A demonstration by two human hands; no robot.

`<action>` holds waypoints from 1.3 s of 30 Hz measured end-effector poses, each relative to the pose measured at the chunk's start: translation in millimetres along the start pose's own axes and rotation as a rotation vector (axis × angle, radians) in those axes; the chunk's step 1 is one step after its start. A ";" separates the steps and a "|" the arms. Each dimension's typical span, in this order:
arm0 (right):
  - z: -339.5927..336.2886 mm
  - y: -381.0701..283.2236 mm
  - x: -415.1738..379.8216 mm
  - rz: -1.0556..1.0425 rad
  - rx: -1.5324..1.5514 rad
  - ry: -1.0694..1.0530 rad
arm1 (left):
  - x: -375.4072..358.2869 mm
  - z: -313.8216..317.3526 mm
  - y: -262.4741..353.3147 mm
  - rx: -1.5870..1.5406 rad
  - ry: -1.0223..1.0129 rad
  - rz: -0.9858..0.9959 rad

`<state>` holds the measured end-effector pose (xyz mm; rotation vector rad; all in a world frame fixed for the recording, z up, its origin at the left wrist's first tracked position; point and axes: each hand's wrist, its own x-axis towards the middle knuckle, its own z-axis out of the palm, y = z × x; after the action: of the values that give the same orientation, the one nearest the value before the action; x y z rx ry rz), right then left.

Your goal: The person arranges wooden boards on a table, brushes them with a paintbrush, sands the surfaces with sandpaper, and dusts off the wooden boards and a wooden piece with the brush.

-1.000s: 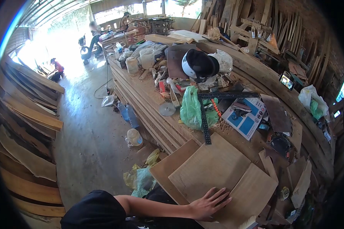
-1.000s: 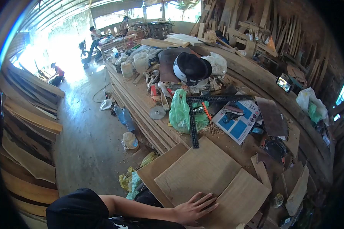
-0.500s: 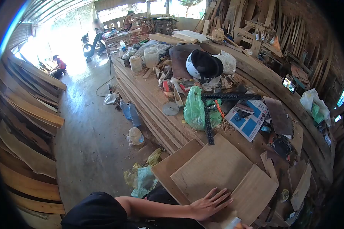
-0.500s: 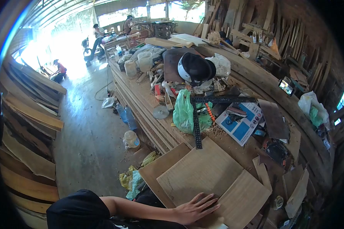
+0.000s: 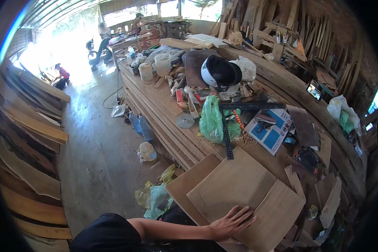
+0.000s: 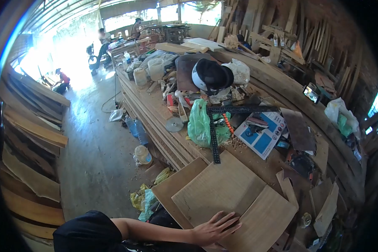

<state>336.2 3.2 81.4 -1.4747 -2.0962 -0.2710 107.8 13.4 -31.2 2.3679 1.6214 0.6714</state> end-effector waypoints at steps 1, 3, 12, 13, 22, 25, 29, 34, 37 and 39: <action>0.6 -6.1 7.2 0.026 -0.001 -0.070 | 1.3 1.4 0.6 0.026 0.046 0.011; 7.3 -19.1 16.5 0.070 0.112 -0.254 | 1.1 -2.5 3.4 -0.020 0.007 0.011; 44.0 -53.4 12.5 -0.139 0.425 -0.263 | 1.7 8.7 -6.7 -0.022 0.107 0.022; 55.9 -29.2 3.1 -0.104 0.423 -0.295 | 1.5 8.4 -6.0 -0.003 0.100 0.037; 13.3 18.0 18.7 0.307 0.206 -0.182 | 13.6 -44.2 17.9 -0.111 -0.105 -0.035; 37.0 -18.4 22.7 0.182 0.381 -0.112 | 5.0 -37.3 28.7 -0.168 -0.036 -0.005; 58.3 -64.1 31.0 0.166 0.581 -0.285 | -7.9 -34.0 15.3 -0.350 0.043 -0.057; 54.9 -67.0 71.3 -0.169 0.622 -0.500 | -1.0 -71.0 -43.6 -0.322 0.182 -0.041; 68.7 -53.5 109.0 -0.251 0.555 -0.524 | -17.7 -90.3 -91.1 -0.150 0.181 -0.368; 91.9 -43.3 139.8 -0.220 0.519 -0.493 | -26.6 -107.9 -108.9 -0.043 0.232 -0.566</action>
<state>233.1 141.7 88.4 -1.0661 -2.4569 0.5769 -41.3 20.5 12.8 1.7099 2.2069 0.8586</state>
